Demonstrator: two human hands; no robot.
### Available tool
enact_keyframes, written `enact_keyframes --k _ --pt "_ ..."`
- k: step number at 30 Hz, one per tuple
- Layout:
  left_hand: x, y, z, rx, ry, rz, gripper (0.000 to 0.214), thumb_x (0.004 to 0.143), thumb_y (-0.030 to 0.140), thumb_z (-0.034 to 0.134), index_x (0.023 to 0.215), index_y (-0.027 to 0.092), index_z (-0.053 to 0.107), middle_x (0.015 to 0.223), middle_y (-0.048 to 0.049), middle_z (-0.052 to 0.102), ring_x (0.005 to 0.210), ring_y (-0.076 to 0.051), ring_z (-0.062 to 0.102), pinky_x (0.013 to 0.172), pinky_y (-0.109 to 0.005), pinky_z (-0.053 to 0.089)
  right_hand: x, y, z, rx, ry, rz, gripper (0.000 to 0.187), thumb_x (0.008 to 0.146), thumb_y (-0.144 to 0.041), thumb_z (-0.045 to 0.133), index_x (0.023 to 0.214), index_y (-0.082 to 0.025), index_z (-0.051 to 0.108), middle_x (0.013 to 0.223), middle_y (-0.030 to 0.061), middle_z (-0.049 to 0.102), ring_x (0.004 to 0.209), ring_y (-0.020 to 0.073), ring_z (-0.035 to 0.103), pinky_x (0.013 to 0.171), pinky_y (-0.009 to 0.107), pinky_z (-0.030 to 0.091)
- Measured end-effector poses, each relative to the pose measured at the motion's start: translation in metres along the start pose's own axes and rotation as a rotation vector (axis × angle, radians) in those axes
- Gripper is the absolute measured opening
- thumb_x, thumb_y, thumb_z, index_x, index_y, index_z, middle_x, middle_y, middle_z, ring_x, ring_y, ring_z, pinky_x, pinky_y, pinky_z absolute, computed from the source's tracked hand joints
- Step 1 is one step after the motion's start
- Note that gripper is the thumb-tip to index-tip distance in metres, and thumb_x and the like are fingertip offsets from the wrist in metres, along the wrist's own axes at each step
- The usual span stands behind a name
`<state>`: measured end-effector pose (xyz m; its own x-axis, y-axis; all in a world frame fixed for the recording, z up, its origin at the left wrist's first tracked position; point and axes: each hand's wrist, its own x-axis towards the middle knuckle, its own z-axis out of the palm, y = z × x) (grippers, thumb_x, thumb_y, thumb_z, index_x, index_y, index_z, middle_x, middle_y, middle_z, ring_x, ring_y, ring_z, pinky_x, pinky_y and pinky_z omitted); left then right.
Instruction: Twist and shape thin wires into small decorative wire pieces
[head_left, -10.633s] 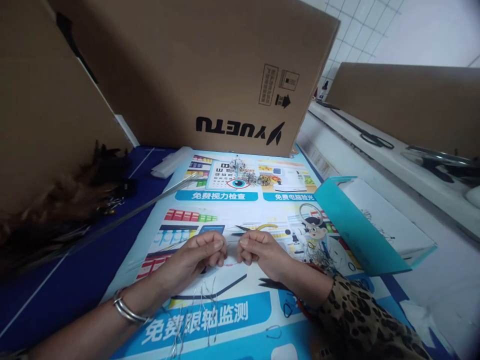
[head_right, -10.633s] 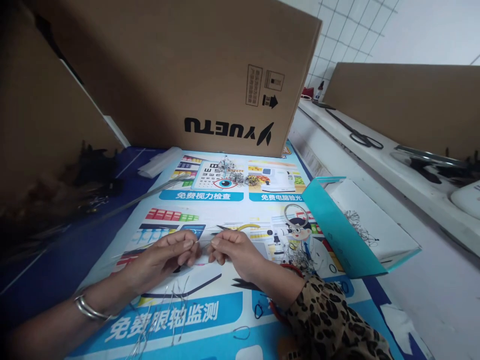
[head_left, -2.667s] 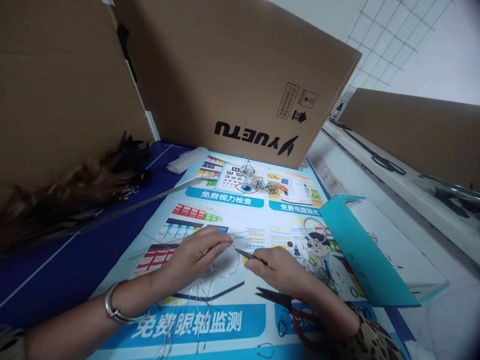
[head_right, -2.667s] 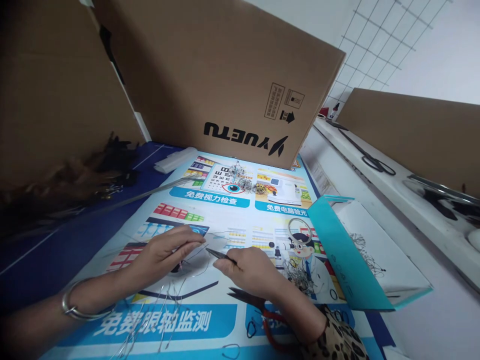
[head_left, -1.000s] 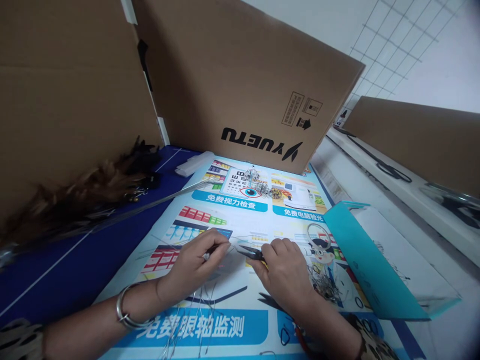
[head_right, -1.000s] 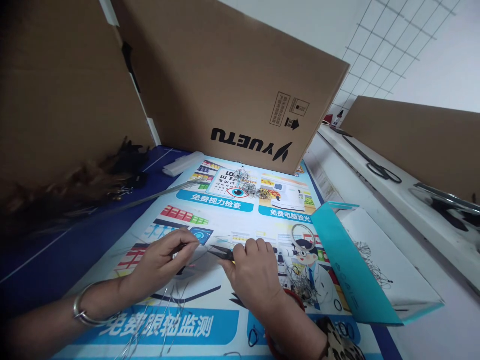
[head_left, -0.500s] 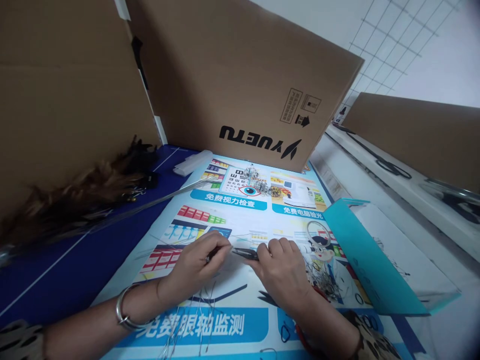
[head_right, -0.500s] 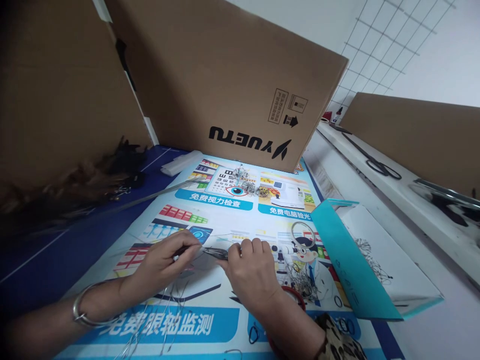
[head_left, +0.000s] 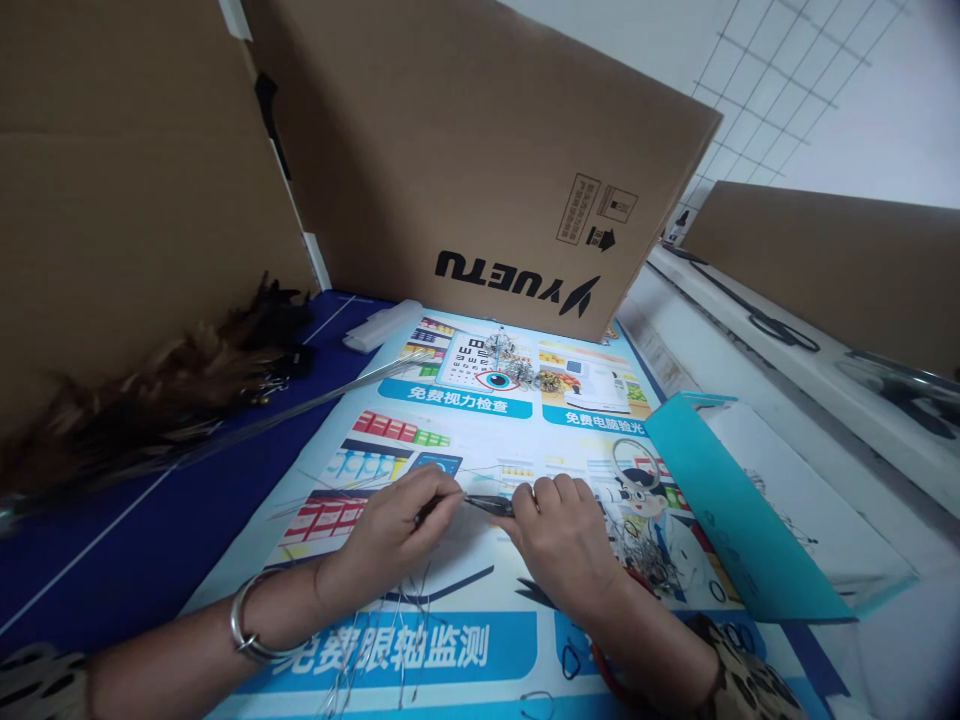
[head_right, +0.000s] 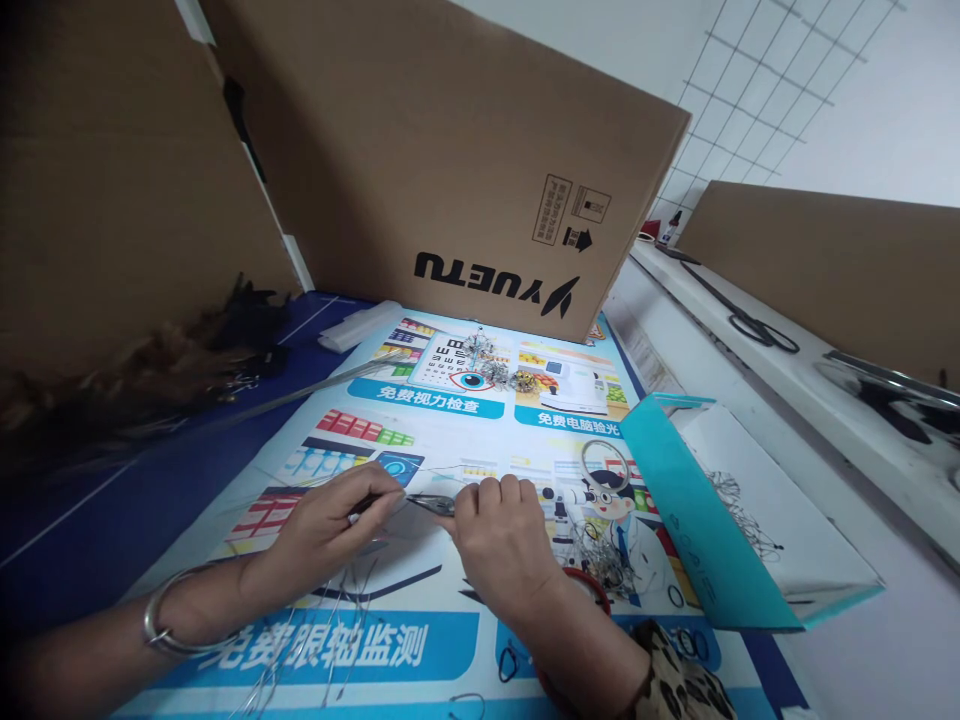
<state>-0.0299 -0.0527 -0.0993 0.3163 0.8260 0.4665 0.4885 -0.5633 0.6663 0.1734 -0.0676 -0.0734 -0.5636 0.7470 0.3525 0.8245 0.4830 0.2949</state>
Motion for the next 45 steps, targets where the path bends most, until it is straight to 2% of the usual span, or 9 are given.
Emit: enact_keyframes --k 11,15,18,22,23,25,31,38,45 --pt "0.0 0.0 -0.001 -0.003 -0.038 -0.006 0.015 0.087 0.018 0.041 0.077 0.017 0.053 0.071 -0.0008 0.055 0.067 -0.013 0.051 0.062 -0.025 0.04 -0.001 0.001 0.002 0.026 -0.03 -0.011 0.032 0.089 -0.043 0.044 0.086 -0.015 0.057 0.075 0.0084 0.055 0.071 0.0213 0.048 0.063 0.034 0.03" --pt "0.003 -0.003 -0.002 -0.092 -0.043 -0.095 0.018 0.089 0.022 0.04 0.077 0.018 0.053 0.068 0.0004 0.054 0.065 -0.013 0.051 0.062 -0.025 0.04 0.002 0.006 0.002 0.178 -0.106 0.098 0.035 0.087 -0.047 0.046 0.079 -0.015 0.058 0.075 0.0085 0.059 0.073 0.0208 0.052 0.064 0.032 0.032" --pt "0.005 -0.007 -0.003 -0.189 -0.009 -0.197 0.019 0.091 0.025 0.039 0.078 0.018 0.053 0.064 0.0021 0.053 0.062 -0.012 0.05 0.062 -0.025 0.041 0.005 0.011 -0.003 0.556 -0.297 0.278 0.043 0.089 -0.05 0.038 0.074 -0.015 0.058 0.073 0.0074 0.061 0.07 0.0175 0.056 0.061 0.028 0.035" --pt "0.005 -0.009 -0.004 -0.225 0.042 -0.197 0.018 0.09 0.025 0.04 0.08 0.018 0.053 0.066 0.0017 0.054 0.063 -0.012 0.051 0.063 -0.025 0.041 0.005 0.005 -0.007 1.509 -0.671 0.482 0.063 0.089 -0.061 0.02 0.075 -0.013 0.058 0.067 0.0068 0.063 0.061 0.0147 0.062 0.054 0.023 0.041" --pt "0.005 -0.009 -0.004 -0.223 0.047 -0.183 0.018 0.09 0.025 0.041 0.079 0.018 0.053 0.067 0.0014 0.054 0.064 -0.012 0.051 0.063 -0.025 0.041 0.004 0.0 -0.006 1.692 -0.744 0.518 0.066 0.087 -0.064 0.02 0.075 -0.012 0.058 0.066 0.0076 0.063 0.06 0.0154 0.063 0.052 0.022 0.041" --pt "0.004 -0.007 -0.004 -0.215 0.056 -0.163 0.019 0.09 0.025 0.041 0.077 0.018 0.052 0.068 0.0007 0.054 0.065 -0.012 0.051 0.064 -0.025 0.041 0.001 -0.011 -0.003 1.897 -0.819 0.583 0.068 0.082 -0.069 0.025 0.073 -0.01 0.058 0.065 0.0089 0.062 0.059 0.0164 0.063 0.051 0.023 0.043" --pt "0.002 -0.001 -0.002 -0.198 0.058 -0.089 0.016 0.089 0.022 0.043 0.079 0.018 0.054 0.07 0.0 0.055 0.067 -0.012 0.053 0.065 -0.025 0.043 0.0 -0.032 0.003 1.957 -0.756 0.661 0.069 0.075 -0.074 0.034 0.07 -0.009 0.056 0.06 0.0066 0.059 0.052 0.0143 0.06 0.05 0.024 0.044" --pt "0.003 0.003 -0.004 -0.181 0.003 -0.055 0.017 0.088 0.022 0.044 0.078 0.018 0.057 0.072 -0.0013 0.06 0.07 -0.013 0.055 0.066 -0.025 0.044 0.001 -0.028 0.003 1.961 -0.65 0.714 0.062 0.076 -0.072 0.036 0.08 -0.013 0.053 0.054 -0.0002 0.055 0.041 0.0097 0.053 0.042 0.019 0.036" --pt "-0.002 0.001 -0.002 -0.205 -0.101 -0.017 0.015 0.088 0.02 0.044 0.081 0.019 0.057 0.075 -0.0021 0.061 0.073 -0.014 0.056 0.068 -0.025 0.045 -0.001 -0.023 0.007 1.976 -0.609 0.747 0.06 0.077 -0.072 0.034 0.075 -0.014 0.051 0.054 -0.0002 0.055 0.043 0.0107 0.053 0.043 0.021 0.04"
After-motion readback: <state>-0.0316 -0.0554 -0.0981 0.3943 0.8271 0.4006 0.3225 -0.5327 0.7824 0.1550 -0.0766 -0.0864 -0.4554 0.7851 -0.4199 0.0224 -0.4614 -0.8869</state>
